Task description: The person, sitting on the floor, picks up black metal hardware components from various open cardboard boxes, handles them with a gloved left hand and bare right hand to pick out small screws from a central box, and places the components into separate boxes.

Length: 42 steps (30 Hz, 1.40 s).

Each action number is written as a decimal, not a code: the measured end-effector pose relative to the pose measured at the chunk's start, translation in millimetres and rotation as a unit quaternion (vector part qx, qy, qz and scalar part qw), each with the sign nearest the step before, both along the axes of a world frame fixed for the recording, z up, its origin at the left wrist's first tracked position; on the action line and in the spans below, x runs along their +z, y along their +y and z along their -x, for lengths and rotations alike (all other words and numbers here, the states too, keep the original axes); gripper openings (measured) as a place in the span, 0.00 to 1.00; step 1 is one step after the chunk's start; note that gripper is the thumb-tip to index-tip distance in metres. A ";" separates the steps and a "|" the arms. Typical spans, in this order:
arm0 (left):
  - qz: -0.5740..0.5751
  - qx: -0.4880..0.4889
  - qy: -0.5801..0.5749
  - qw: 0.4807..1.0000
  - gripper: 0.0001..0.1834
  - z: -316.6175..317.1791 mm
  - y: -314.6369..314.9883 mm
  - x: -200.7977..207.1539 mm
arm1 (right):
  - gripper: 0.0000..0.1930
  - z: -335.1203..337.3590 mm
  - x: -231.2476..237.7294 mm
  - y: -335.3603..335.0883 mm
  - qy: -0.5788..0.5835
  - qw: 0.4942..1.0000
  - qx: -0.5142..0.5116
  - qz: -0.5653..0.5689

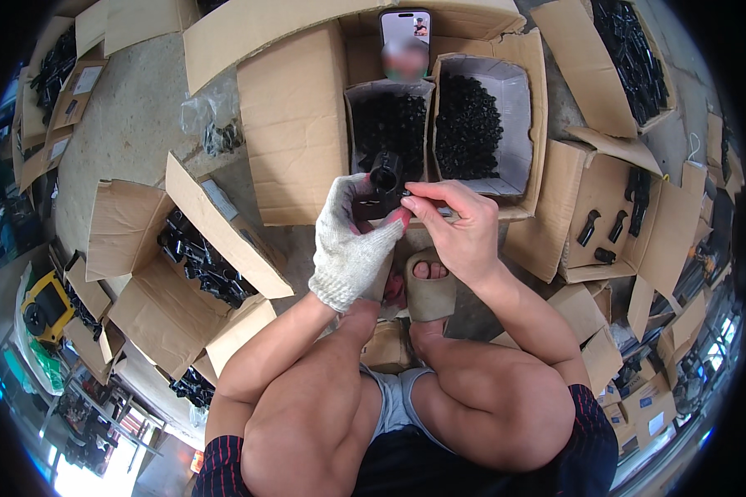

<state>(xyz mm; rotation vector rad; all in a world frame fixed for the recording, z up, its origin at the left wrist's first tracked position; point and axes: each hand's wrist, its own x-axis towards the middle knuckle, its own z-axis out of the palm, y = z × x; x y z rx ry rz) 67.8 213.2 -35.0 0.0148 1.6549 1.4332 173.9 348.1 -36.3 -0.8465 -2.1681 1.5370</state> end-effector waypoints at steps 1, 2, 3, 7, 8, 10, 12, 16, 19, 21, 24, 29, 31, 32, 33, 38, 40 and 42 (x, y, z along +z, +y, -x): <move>0.001 -0.009 0.012 1.000 0.26 0.1 0.4 0.5 | 0.08 0.0 -0.5 -0.2 -0.004 1.000 0.000 -0.004; 0.002 -0.019 0.023 1.000 0.25 0.4 0.9 1.3 | 0.08 0.0 -0.9 -0.4 -0.007 1.000 0.000 -0.007; 0.002 -0.029 0.035 0.999 0.24 0.5 1.3 1.5 | 0.07 0.3 -1.3 -1.0 -0.009 1.000 -0.001 -0.001; 0.010 -0.040 0.053 0.998 0.24 -1.5 -1.2 -2.2 | 0.06 2.3 -5.5 -1.9 -0.016 0.999 0.024 -0.029; 0.010 -0.040 0.053 0.998 0.24 -1.8 -1.6 -2.5 | 0.07 2.9 -7.4 -1.2 -0.017 0.998 0.038 -0.049; 0.011 -0.034 0.040 0.999 0.25 -2.8 -0.9 -0.8 | 0.08 6.2 -9.2 1.0 -0.001 0.995 0.059 -0.084; 0.014 -0.018 0.016 1.000 0.26 -5.0 0.2 2.1 | 0.10 8.3 -11.7 1.8 0.009 0.991 0.068 -0.112; 0.009 -0.012 0.027 1.000 0.26 -5.4 1.3 1.5 | 0.14 7.6 -14.6 2.2 0.003 0.988 0.076 -0.134; 0.016 -0.008 0.008 1.000 0.26 -4.2 3.5 8.6 | 0.17 4.2 -18.0 0.4 -0.001 0.989 0.077 -0.128; 0.011 -0.008 0.016 1.000 0.27 -7.4 2.6 4.2 | 0.19 1.2 -20.3 -0.2 -0.017 0.991 0.081 -0.109; 0.005 -0.002 0.019 1.000 0.26 -10.3 0.5 -0.3 | 0.20 -0.4 -20.6 7.9 -0.025 0.982 0.122 -0.145; 0.034 0.017 0.003 0.999 0.24 -6.6 5.4 4.6 | 0.17 -0.5 -4.1 6.7 -0.026 0.994 0.080 -0.067; 0.014 0.010 0.031 0.999 0.23 -9.7 1.9 -2.9 | 0.14 -1.0 -4.0 11.8 -0.006 0.989 0.096 -0.114; 0.002 0.019 0.032 0.999 0.22 -11.4 2.2 -4.0 | 0.11 1.4 -2.3 10.9 -0.012 0.986 0.121 -0.110; -0.001 0.012 0.029 0.999 0.21 -11.2 1.4 -6.3 | 0.11 2.2 -5.5 9.4 -0.012 0.983 0.117 -0.143; -0.009 -0.004 0.002 1.000 0.24 -5.0 3.7 3.5 | 0.12 -0.9 -0.7 18.5 0.000 0.985 0.104 -0.137; -0.021 0.007 0.004 1.000 0.21 -8.3 7.3 6.0 | 0.12 -2.1 3.7 18.4 0.042 0.993 0.067 -0.092; -0.024 -0.004 0.062 0.998 0.20 -13.0 9.1 3.7 | 0.13 -7.2 -9.6 17.1 0.026 0.986 0.095 -0.134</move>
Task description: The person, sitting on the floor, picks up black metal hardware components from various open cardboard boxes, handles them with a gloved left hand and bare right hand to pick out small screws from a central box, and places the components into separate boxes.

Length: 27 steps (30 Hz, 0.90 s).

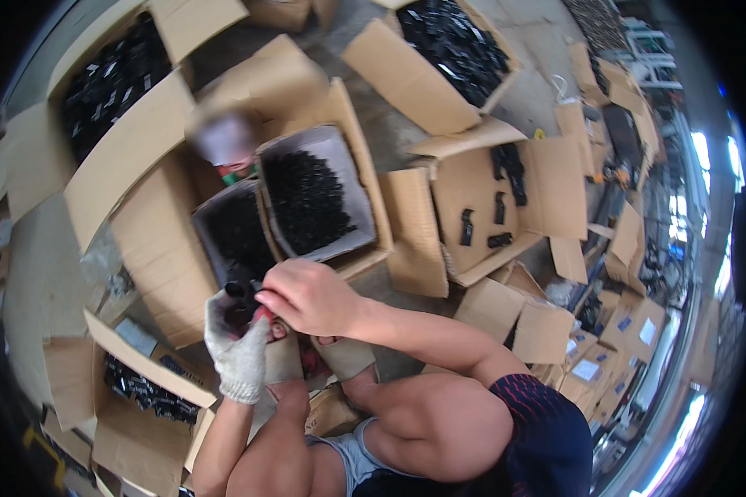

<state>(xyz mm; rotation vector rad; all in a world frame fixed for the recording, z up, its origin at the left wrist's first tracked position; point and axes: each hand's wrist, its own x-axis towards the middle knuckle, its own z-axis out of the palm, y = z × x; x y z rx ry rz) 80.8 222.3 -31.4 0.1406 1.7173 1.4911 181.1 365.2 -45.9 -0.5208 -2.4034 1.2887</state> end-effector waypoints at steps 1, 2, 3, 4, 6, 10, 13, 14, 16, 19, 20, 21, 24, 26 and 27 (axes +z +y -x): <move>0.000 -0.003 -0.027 1.000 0.19 0.9 1.8 6.8 | 0.13 -2.2 -1.8 -0.4 -0.028 0.999 0.026 -0.026; -0.012 -0.008 -0.032 0.999 0.19 -0.5 -2.8 1.2 | 0.14 -3.9 -1.7 -1.5 -0.030 0.999 0.026 -0.026; -0.025 -0.008 -0.033 0.999 0.19 -0.5 -9.1 -4.0 | 0.14 -4.1 0.5 -2.2 -0.029 0.999 0.030 -0.026; -0.028 -0.009 -0.010 1.000 0.19 0.2 -11.2 -4.6 | 0.14 -2.1 7.6 -2.3 -0.010 1.000 0.009 -0.017; 0.004 -0.021 -0.030 0.999 0.18 0.3 -9.3 -2.8 | 0.15 -5.6 8.0 -3.6 0.022 0.999 -0.037 0.017; -0.002 -0.024 0.031 0.999 0.18 -6.2 -3.3 -4.8 | 0.16 -10.8 -0.5 -5.7 -0.009 1.000 -0.012 0.011; -0.025 -0.018 -0.022 0.999 0.19 -8.4 0.7 2.6 | 0.18 -11.7 3.2 -4.4 -0.011 1.000 -0.015 -0.009; -0.020 -0.023 -0.016 0.999 0.19 -9.8 2.1 1.8 | 0.20 -12.4 2.9 -5.2 -0.003 0.999 -0.029 -0.020; -0.010 -0.036 -0.004 0.999 0.19 -13.0 4.0 -0.3 | 0.23 -15.7 1.3 -6.5 -0.026 0.999 -0.035 -0.020; -0.010 -0.043 -0.033 0.998 0.20 -17.3 8.1 5.1 | 0.21 -27.6 -3.6 -6.1 -0.111 0.994 -0.015 -0.002; -0.003 -0.046 -0.034 0.998 0.20 -19.3 8.3 5.6 | 0.19 -34.8 -3.2 -5.2 -0.134 0.991 -0.012 -0.008; 0.001 -0.050 -0.034 0.998 0.20 -19.6 8.1 4.6 | 0.17 -40.9 -1.0 -2.5 -0.156 0.988 -0.009 -0.016; 0.052 -0.033 -0.021 0.998 0.15 -0.6 -13.9 8.7 | 0.13 -74.6 18.6 30.9 -0.092 0.982 -0.165 -0.024; 0.031 -0.015 0.032 0.999 0.13 21.0 -37.0 12.9 | 0.11 -120.1 17.9 78.2 -0.132 0.936 -0.319 -0.074; 0.023 0.020 0.030 0.999 0.16 35.5 -62.1 3.9 | 0.16 -149.0 15.9 106.0 -0.150 0.880 -0.450 -0.031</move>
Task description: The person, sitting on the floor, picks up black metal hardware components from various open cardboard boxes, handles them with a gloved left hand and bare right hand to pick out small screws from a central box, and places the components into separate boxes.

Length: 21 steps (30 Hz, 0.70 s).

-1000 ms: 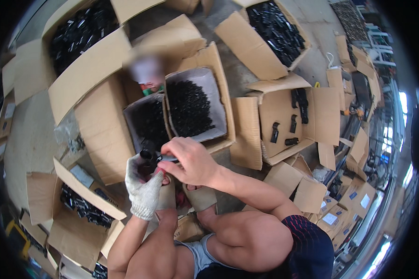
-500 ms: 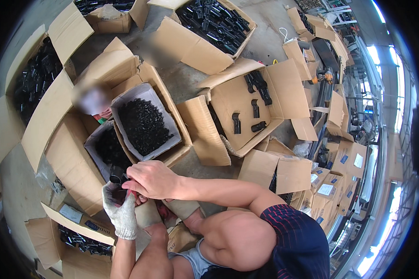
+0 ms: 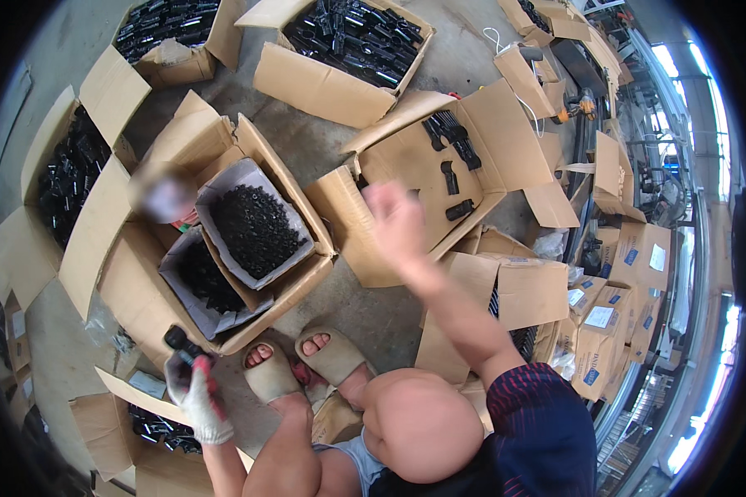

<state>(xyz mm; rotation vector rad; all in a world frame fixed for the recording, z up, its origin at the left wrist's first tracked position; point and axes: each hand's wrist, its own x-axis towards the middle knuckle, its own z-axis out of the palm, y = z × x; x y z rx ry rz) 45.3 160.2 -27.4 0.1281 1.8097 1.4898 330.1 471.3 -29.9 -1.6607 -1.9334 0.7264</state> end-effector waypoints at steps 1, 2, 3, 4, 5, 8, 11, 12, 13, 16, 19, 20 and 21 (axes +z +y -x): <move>-0.008 0.037 0.007 0.999 0.16 11.0 -18.1 4.8 | 0.17 -32.8 1.4 31.4 -0.088 0.994 -0.045 -0.052; -0.021 0.068 0.003 0.997 0.17 13.2 -28.9 11.3 | 0.27 -80.9 -10.8 58.0 -0.154 0.980 -0.096 -0.077; -0.015 0.122 -0.003 0.992 0.17 14.4 -35.9 22.9 | 0.36 -121.0 -29.8 77.2 -0.227 0.961 -0.144 -0.059; -0.012 0.176 -0.014 0.984 0.18 14.5 -42.7 31.4 | 0.46 -154.3 -39.5 90.3 -0.300 0.934 -0.191 -0.043; -0.028 0.198 -0.054 0.978 0.20 19.8 -59.2 30.5 | 0.50 -188.2 -48.6 97.5 -0.279 0.941 -0.189 0.028; -0.081 0.197 -0.009 0.977 0.20 36.6 -104.3 56.2 | 0.59 -170.7 -55.0 102.4 -0.241 0.945 -0.126 0.179; -0.062 0.264 0.038 0.962 0.19 29.6 -122.3 79.4 | 0.51 -129.3 -44.9 52.5 -0.378 0.916 -0.056 0.125; -0.059 0.290 0.035 0.954 0.19 32.8 -136.9 77.5 | 0.45 -122.7 -49.1 45.0 -0.355 0.928 -0.046 0.104; -0.058 0.310 0.032 0.948 0.19 33.0 -150.7 73.4 | 0.39 -121.3 -54.8 40.6 -0.331 0.939 -0.034 0.082; -0.014 0.342 0.081 0.936 0.22 35.7 -176.1 54.3 | 0.24 -106.0 -69.3 23.0 -0.335 0.942 -0.016 0.007; -0.003 0.251 0.010 0.968 0.27 23.5 -200.8 38.7 | 0.28 -100.4 -83.8 20.8 -0.348 0.937 0.007 0.038; 0.001 0.246 -0.038 0.969 0.28 8.2 -190.6 29.8 | 0.25 -112.3 -79.4 19.4 -0.362 0.932 -0.003 0.037; -0.031 0.217 -0.056 0.974 0.28 -4.0 -187.2 14.3 | 0.24 -133.2 -79.5 25.9 -0.357 0.934 0.000 0.031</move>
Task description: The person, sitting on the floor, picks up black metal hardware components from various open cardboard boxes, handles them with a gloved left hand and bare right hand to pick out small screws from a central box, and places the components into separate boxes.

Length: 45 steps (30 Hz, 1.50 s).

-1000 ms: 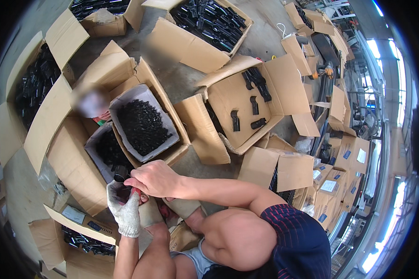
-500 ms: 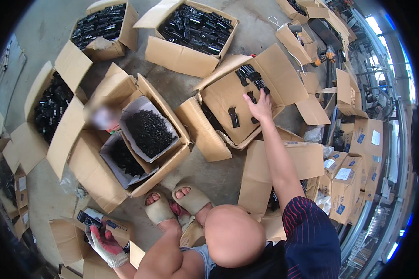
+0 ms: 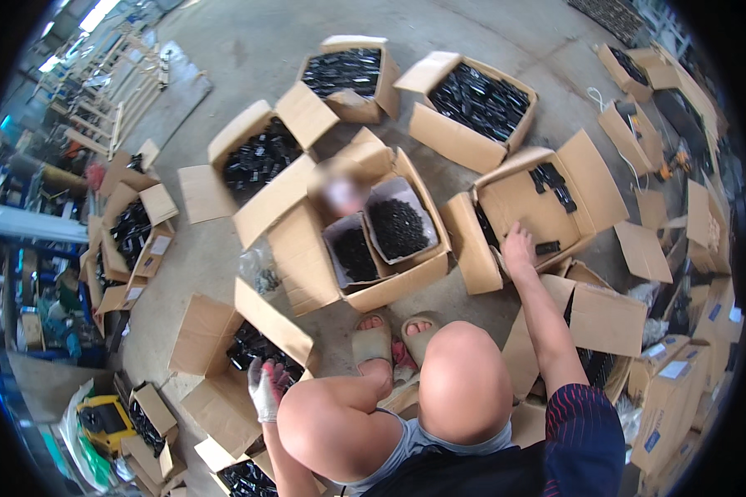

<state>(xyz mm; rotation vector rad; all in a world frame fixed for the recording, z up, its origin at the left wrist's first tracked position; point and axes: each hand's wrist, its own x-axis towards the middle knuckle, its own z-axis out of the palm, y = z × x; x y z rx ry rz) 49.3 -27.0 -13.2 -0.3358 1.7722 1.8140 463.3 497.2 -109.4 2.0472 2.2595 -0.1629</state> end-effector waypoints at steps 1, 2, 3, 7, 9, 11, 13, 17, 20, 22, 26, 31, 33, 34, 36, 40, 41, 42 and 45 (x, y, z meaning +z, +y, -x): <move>-0.034 -0.022 0.004 0.999 0.29 -7.1 -2.8 -2.9 | 0.23 -7.4 -1.7 3.6 0.017 1.000 0.012 -0.002; -0.071 -0.037 0.002 0.997 0.26 -8.3 -12.3 18.3 | 0.23 8.4 5.7 -4.0 0.071 0.997 0.012 0.017; -0.151 -0.053 0.008 0.987 0.24 -0.8 -35.0 23.6 | 0.24 29.4 14.2 -14.5 0.131 0.991 0.017 0.038; -0.071 -0.018 0.119 0.990 0.21 -43.2 -30.2 79.3 | 0.21 10.6 3.1 -34.1 0.235 0.972 0.004 -0.022; -0.030 -0.014 0.167 0.985 0.20 -53.1 -25.4 97.0 | 0.22 -6.5 20.9 -33.4 0.285 0.953 0.001 -0.099; -0.046 0.011 0.231 0.972 0.19 -51.6 -46.9 126.0 | 0.17 38.9 121.2 -82.4 0.462 0.885 -0.047 0.032; -0.061 -0.037 0.276 0.958 0.20 -61.3 -13.5 170.7 | 0.16 27.8 158.6 -80.5 0.602 0.797 -0.003 0.056; -0.118 -0.260 0.280 0.917 0.27 -83.4 64.8 277.9 | 0.13 50.9 308.1 -150.3 0.691 0.712 0.093 0.082; -0.105 -0.566 0.336 0.745 0.31 -111.7 135.6 340.1 | 0.12 55.9 378.2 -202.0 0.703 0.673 0.222 0.056; -0.113 -0.656 0.395 0.633 0.33 -136.2 173.8 344.1 | 0.11 61.0 391.4 -223.7 0.660 0.706 0.257 0.007; -0.190 -0.610 0.381 0.668 0.34 -151.8 224.0 303.2 | 0.10 94.6 356.5 -233.7 0.615 0.747 0.224 -0.112; -0.209 -0.647 0.197 0.707 0.35 -113.1 251.8 232.2 | 0.13 113.9 325.4 -231.0 0.543 0.824 0.162 0.026; -0.146 -0.676 0.140 0.709 0.35 -97.7 253.5 222.2 | 0.15 122.4 312.8 -229.1 0.522 0.835 0.135 0.108; -0.140 -0.680 0.125 0.709 0.35 -90.1 256.5 208.2 | 0.15 128.2 303.0 -227.3 0.514 0.838 0.129 0.128; -0.186 -0.679 0.045 0.708 0.33 -73.4 259.7 154.2 | 0.17 146.0 288.2 -221.5 0.498 0.839 0.106 0.193; -0.190 -0.656 -0.071 0.727 0.37 -63.4 254.1 111.3 | 0.18 156.3 243.8 -217.9 0.561 0.784 0.087 0.253; -0.198 -0.648 -0.086 0.730 0.39 -61.1 250.5 109.3 | 0.18 156.6 238.2 -220.5 0.554 0.783 0.069 0.274; -0.207 -0.646 -0.069 0.732 0.43 -57.1 243.9 89.7 | 0.18 159.0 229.7 -224.3 0.550 0.781 0.071 0.287; -0.167 -0.641 -0.086 0.745 0.42 -61.1 227.9 63.8 | 0.18 153.3 200.3 -234.6 0.536 0.775 0.049 0.331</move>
